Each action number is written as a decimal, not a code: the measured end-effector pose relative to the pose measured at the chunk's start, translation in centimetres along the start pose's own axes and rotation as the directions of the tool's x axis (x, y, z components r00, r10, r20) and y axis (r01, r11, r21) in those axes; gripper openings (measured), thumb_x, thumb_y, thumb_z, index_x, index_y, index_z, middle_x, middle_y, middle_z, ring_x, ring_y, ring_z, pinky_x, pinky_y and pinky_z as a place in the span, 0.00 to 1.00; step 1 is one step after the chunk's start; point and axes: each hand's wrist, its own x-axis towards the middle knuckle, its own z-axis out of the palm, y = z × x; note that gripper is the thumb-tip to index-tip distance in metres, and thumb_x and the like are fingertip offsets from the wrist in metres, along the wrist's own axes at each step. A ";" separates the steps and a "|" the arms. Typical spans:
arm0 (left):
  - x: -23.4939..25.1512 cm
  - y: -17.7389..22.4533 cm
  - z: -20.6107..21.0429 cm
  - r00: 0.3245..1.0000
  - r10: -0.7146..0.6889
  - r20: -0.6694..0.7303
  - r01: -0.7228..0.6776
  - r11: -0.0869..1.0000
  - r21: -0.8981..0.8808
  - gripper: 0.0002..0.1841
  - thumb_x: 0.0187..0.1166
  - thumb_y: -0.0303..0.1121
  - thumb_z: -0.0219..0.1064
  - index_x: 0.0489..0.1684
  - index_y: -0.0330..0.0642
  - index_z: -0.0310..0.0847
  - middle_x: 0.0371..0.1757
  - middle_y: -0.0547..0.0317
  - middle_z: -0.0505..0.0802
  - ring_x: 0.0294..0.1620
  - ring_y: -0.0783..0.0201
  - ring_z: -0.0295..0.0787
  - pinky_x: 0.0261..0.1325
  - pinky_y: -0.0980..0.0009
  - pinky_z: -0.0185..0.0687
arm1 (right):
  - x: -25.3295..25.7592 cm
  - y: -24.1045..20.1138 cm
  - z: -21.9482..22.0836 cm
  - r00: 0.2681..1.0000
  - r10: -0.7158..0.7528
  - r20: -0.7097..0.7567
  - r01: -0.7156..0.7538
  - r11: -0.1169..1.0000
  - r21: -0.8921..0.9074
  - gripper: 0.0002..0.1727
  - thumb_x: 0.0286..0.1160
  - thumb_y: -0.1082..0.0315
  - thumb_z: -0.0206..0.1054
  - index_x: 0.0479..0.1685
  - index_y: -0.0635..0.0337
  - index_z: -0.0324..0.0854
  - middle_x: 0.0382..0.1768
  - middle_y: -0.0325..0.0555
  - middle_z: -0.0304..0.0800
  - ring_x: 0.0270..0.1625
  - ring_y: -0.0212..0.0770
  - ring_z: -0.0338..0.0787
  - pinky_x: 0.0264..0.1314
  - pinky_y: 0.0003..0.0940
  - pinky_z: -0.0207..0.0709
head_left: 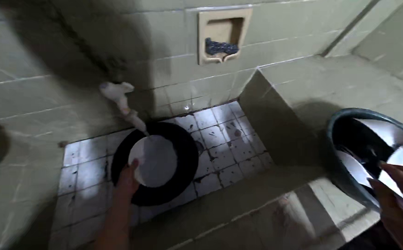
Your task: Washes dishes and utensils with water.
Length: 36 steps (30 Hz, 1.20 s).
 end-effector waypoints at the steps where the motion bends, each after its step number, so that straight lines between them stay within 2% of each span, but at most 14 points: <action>1: -0.5 0.2 0.3 1.000 -0.010 0.028 0.010 1.000 -0.011 0.27 0.94 0.45 0.48 0.88 0.42 0.56 0.72 0.42 0.81 0.67 0.54 0.84 0.67 0.50 0.82 | 0.8 -2.5 1.0 0.997 -0.080 -0.011 0.081 0.991 0.108 0.25 0.85 0.61 0.62 0.74 0.69 0.79 0.71 0.70 0.80 0.73 0.68 0.81 0.75 0.62 0.73; 5: -2.6 2.5 1.8 1.000 0.025 0.015 -0.026 0.994 0.110 0.30 0.95 0.48 0.46 0.93 0.46 0.51 0.79 0.38 0.77 0.75 0.44 0.78 0.73 0.41 0.74 | 3.3 -14.9 8.8 0.923 -0.385 -0.014 0.343 0.805 0.484 0.22 0.78 0.61 0.64 0.68 0.57 0.87 0.67 0.52 0.89 0.66 0.53 0.89 0.65 0.55 0.82; 8: -4.3 5.0 1.4 0.995 0.088 -0.049 -0.073 0.965 0.253 0.31 0.94 0.49 0.48 0.92 0.43 0.54 0.83 0.33 0.72 0.82 0.35 0.69 0.77 0.32 0.64 | 5.1 -22.7 13.8 0.745 -0.611 0.269 0.227 0.611 0.758 0.23 0.85 0.64 0.62 0.77 0.59 0.79 0.76 0.55 0.82 0.73 0.50 0.86 0.72 0.45 0.82; 10: -5.0 6.3 1.1 0.986 0.121 -0.111 -0.086 0.955 0.285 0.32 0.94 0.50 0.47 0.92 0.43 0.55 0.85 0.32 0.70 0.84 0.33 0.64 0.79 0.29 0.59 | 6.8 -27.1 17.0 0.573 -0.683 0.454 0.097 0.606 0.790 0.28 0.93 0.57 0.53 0.85 0.63 0.69 0.85 0.58 0.69 0.86 0.52 0.72 0.87 0.48 0.65; 13: -4.9 6.4 1.4 0.969 0.086 -0.234 -0.053 0.988 0.142 0.31 0.94 0.50 0.49 0.88 0.39 0.60 0.80 0.30 0.74 0.80 0.34 0.70 0.76 0.33 0.66 | 8.8 -31.9 22.6 0.444 -0.691 0.571 0.218 0.701 0.679 0.36 0.94 0.46 0.44 0.91 0.62 0.59 0.94 0.53 0.52 0.97 0.52 0.44 0.95 0.62 0.28; 17: -4.8 5.1 2.5 0.985 0.021 -0.171 -0.039 0.994 -0.102 0.27 0.96 0.46 0.44 0.86 0.38 0.62 0.75 0.35 0.80 0.72 0.45 0.81 0.71 0.44 0.77 | 11.7 -35.4 27.9 0.531 -0.650 0.545 0.396 0.758 0.518 0.42 0.92 0.40 0.43 0.92 0.65 0.54 0.95 0.58 0.44 0.97 0.56 0.36 0.92 0.70 0.17; 19: -4.9 4.8 3.6 0.991 0.021 -0.130 -0.042 0.986 -0.164 0.27 0.96 0.47 0.43 0.83 0.37 0.66 0.71 0.38 0.83 0.67 0.49 0.85 0.68 0.49 0.81 | 11.9 -37.1 29.6 0.651 -0.618 0.441 0.362 0.763 0.535 0.40 0.93 0.41 0.42 0.89 0.67 0.60 0.95 0.60 0.42 0.97 0.59 0.38 0.93 0.69 0.20; 21: -4.4 5.0 3.9 0.991 0.035 -0.132 -0.060 0.979 -0.195 0.29 0.95 0.49 0.43 0.79 0.35 0.70 0.67 0.38 0.86 0.64 0.51 0.86 0.67 0.50 0.82 | 11.6 -39.3 29.6 0.712 -0.608 0.350 0.337 0.734 0.590 0.42 0.92 0.41 0.42 0.92 0.67 0.53 0.95 0.60 0.43 0.97 0.58 0.39 0.94 0.68 0.24; 23: -3.9 4.9 4.2 0.988 0.043 -0.148 -0.070 0.980 -0.185 0.30 0.95 0.51 0.44 0.70 0.31 0.77 0.59 0.38 0.89 0.58 0.52 0.88 0.63 0.52 0.83 | 10.5 -40.9 28.1 0.648 -0.695 0.311 0.379 0.649 0.659 0.36 0.93 0.47 0.44 0.92 0.63 0.57 0.94 0.55 0.49 0.97 0.54 0.43 0.94 0.66 0.27; 24: -3.8 4.6 4.2 0.987 0.053 -0.152 -0.078 0.983 -0.167 0.31 0.94 0.52 0.43 0.69 0.31 0.78 0.58 0.39 0.89 0.57 0.52 0.87 0.63 0.52 0.82 | 9.8 -41.1 27.2 0.562 -0.756 0.334 0.406 0.605 0.685 0.33 0.94 0.53 0.42 0.93 0.61 0.56 0.95 0.51 0.47 0.97 0.51 0.41 0.95 0.65 0.27; 26: -4.2 4.1 3.9 0.984 0.060 -0.167 -0.085 0.986 -0.142 0.33 0.95 0.54 0.40 0.77 0.32 0.71 0.66 0.35 0.85 0.65 0.48 0.84 0.70 0.48 0.78 | 8.5 -39.2 26.3 0.413 -0.848 0.332 0.457 0.508 0.731 0.32 0.95 0.55 0.38 0.94 0.58 0.54 0.96 0.47 0.46 0.98 0.49 0.39 0.95 0.64 0.27; 29: -4.0 4.3 3.4 0.978 0.057 -0.201 -0.094 0.980 -0.177 0.33 0.94 0.54 0.39 0.84 0.38 0.65 0.74 0.36 0.81 0.71 0.46 0.81 0.73 0.45 0.76 | 8.6 -34.4 28.2 0.495 -0.831 0.255 0.529 0.521 0.670 0.31 0.95 0.52 0.39 0.91 0.55 0.62 0.93 0.44 0.57 0.96 0.48 0.50 0.94 0.66 0.37; 33: -4.4 4.5 4.7 0.996 0.015 -0.092 -0.037 0.968 -0.247 0.31 0.93 0.56 0.42 0.84 0.43 0.67 0.73 0.40 0.83 0.70 0.47 0.83 0.70 0.45 0.79 | 13.1 -35.0 30.9 0.670 -0.670 0.320 0.501 0.726 0.471 0.41 0.94 0.42 0.34 0.94 0.65 0.48 0.94 0.58 0.47 0.96 0.57 0.45 0.93 0.69 0.26; 36: -3.9 4.1 4.2 0.999 0.033 -0.036 -0.042 0.956 -0.289 0.33 0.92 0.58 0.41 0.84 0.44 0.67 0.72 0.43 0.85 0.69 0.51 0.84 0.69 0.47 0.80 | 12.2 -39.0 30.2 0.646 -0.728 0.229 0.507 0.633 0.585 0.37 0.94 0.48 0.40 0.91 0.66 0.56 0.93 0.58 0.53 0.95 0.58 0.49 0.94 0.67 0.33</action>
